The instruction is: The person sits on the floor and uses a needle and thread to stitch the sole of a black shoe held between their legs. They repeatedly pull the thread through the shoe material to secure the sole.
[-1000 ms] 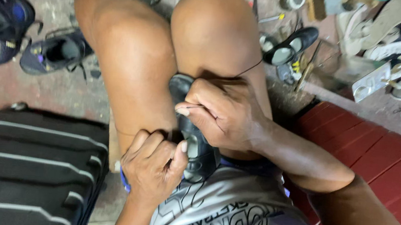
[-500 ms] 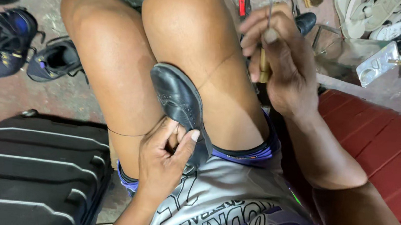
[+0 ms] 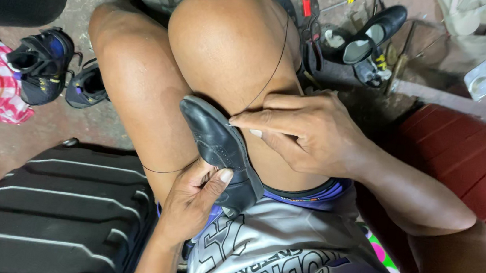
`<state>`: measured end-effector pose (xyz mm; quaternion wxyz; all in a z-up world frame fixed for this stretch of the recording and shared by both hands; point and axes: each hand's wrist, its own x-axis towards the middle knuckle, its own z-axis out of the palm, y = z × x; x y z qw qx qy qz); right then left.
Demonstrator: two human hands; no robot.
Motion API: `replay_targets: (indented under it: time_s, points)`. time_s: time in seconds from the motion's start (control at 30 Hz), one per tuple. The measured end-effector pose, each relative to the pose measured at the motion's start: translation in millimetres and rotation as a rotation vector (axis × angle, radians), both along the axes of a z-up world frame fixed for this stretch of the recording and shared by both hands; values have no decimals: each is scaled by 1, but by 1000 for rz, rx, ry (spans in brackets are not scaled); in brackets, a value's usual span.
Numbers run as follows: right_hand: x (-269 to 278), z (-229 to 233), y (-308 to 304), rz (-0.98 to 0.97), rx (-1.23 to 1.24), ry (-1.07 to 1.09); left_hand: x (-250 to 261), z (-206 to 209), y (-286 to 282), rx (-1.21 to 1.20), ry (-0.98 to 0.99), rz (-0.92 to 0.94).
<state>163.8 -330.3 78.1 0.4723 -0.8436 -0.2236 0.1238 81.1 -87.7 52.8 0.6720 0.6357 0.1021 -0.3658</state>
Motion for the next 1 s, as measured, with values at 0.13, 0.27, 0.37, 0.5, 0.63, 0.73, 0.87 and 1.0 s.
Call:
replay_targets:
  time_s: [0.13, 0.27, 0.37, 0.5, 0.63, 0.73, 0.87, 1.0]
  points:
    - [2, -2, -3, 26, 3, 47, -5, -4, 4, 7, -12, -5]
    - [4, -5, -5, 47, 14, 62, -9, -8, 6, -39, -13, 9]
    - [5, -6, -7, 61, 5, 66, -10, -10, 6, -38, 0, 12]
    - [5, -6, -7, 62, 10, 32, -9, -10, 6, -28, 25, 13]
    - [9, -4, -7, 106, -106, -16, -7, -6, 4, 94, -48, -60]
    - [14, 3, -5, 171, -258, -58, -4, -3, 2, 154, -32, -78]
    - [29, 14, 2, 283, -387, -61, 2, 1, -1, 161, -67, -74]
    - [44, 15, 9, 349, -377, -48, 5, 1, 0, 116, -48, -47]
